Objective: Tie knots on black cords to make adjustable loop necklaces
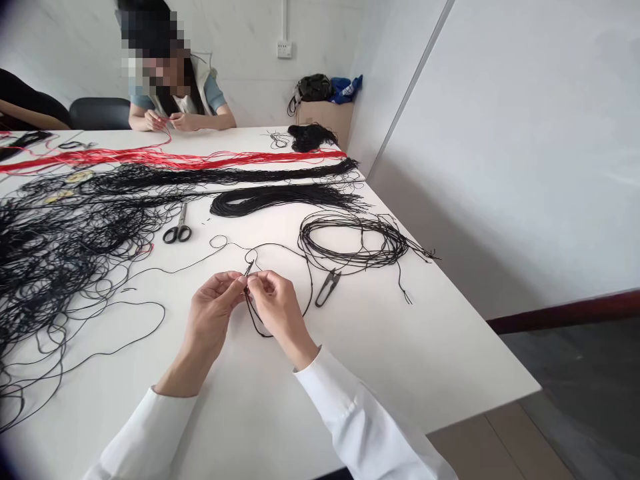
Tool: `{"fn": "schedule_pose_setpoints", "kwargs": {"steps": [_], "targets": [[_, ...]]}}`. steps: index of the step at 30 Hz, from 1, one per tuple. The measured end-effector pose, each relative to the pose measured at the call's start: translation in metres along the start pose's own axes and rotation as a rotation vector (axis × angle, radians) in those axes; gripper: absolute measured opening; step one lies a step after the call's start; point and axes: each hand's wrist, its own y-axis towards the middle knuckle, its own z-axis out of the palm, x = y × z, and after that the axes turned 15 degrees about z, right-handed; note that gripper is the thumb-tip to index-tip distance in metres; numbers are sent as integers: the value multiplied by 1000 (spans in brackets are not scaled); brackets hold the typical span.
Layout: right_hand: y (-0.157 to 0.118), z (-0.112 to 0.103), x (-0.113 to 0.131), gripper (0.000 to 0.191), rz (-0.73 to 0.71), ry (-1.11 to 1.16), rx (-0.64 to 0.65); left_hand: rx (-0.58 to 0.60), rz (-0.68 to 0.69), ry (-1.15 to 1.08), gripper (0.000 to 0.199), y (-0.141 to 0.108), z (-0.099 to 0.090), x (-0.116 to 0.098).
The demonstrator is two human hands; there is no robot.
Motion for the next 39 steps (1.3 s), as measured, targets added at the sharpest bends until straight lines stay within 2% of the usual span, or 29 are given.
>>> {"fn": "schedule_pose_setpoints", "kwargs": {"steps": [4,10,23,29,34,39], "targets": [[-2,1,0,24,-1,106,61,-8,13,5,32,0,-1,1],[2,2,-2,29,87,285,56,-4,39,-32,30,0,0,1],[-1,0,4,21,148,187,22,30,67,24,23,-4,4,-5],[0,-5,5,20,197,176,89,49,86,67,23,-4,3,-3],[2,-16,5,22,135,38,135,51,48,106,27,-1,2,-2],[4,-23,6,23,-48,-170,128,69,22,115,30,1,1,-1]]}}
